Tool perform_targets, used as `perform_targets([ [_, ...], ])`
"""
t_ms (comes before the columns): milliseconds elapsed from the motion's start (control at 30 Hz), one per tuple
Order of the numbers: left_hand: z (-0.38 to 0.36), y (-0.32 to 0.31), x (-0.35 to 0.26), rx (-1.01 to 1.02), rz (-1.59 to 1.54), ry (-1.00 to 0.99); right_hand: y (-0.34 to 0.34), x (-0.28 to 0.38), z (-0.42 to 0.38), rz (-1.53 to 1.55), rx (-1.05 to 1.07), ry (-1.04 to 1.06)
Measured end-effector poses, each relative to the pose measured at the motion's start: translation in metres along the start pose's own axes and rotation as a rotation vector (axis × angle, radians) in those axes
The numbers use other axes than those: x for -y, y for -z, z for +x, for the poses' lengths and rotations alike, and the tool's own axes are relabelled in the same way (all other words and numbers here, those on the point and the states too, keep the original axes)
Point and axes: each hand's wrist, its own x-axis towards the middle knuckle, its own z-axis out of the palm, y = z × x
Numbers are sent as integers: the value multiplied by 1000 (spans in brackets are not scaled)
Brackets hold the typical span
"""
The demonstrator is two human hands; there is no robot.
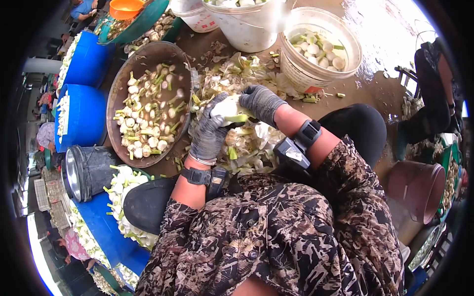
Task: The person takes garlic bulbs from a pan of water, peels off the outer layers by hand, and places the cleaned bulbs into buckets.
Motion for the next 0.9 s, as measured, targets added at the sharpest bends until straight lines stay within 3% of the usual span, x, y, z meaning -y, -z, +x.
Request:
perform_targets([
  [67, 13, 11, 6, 2, -376, 93, -7, 7, -3, -151, -77, -39],
  [133, 24, 27, 11, -58, -577, 107, -28, -6, -1, -454, -187, 323],
  [167, 24, 36, 12, -89, -753, 122, -37, -16, -1, -524, -151, 313],
  [200, 27, 54, 18, -106, -745, 174, -46, -11, -6, -594, -113, 306],
  [233, 27, 57, 14, -248, -709, 160, -51, -7, -7, -594, -103, 314],
  [267, 28, 55, 11, -379, -675, 154, -52, -3, -7, -746, 223, 241],
  [300, 33, 68, 19, -380, -663, 75, -45, -1, -9, -895, 532, 146],
  [367, 46, 79, 22, -346, -595, 21, -47, -5, -9, -807, 352, 46],
  [400, 53, 87, 27, -274, -532, 39, -45, -9, -10, -780, 251, 114],
  [467, 67, 65, 18, -353, -306, 127, -41, -2, 2, -899, 212, 89],
  [600, 96, 36, 12, -35, -284, 91, -47, 8, 14, -918, 242, 24],
  [733, 143, 11, -22, -17, -175, 97, -46, 16, 15, -938, 379, 35],
  [800, 184, 5, -35, 51, -151, 52, -52, 6, 18, -929, 340, 38],
  [900, 251, -28, -71, -76, -49, 17, -55, 0, 23, -967, 399, 69],
])
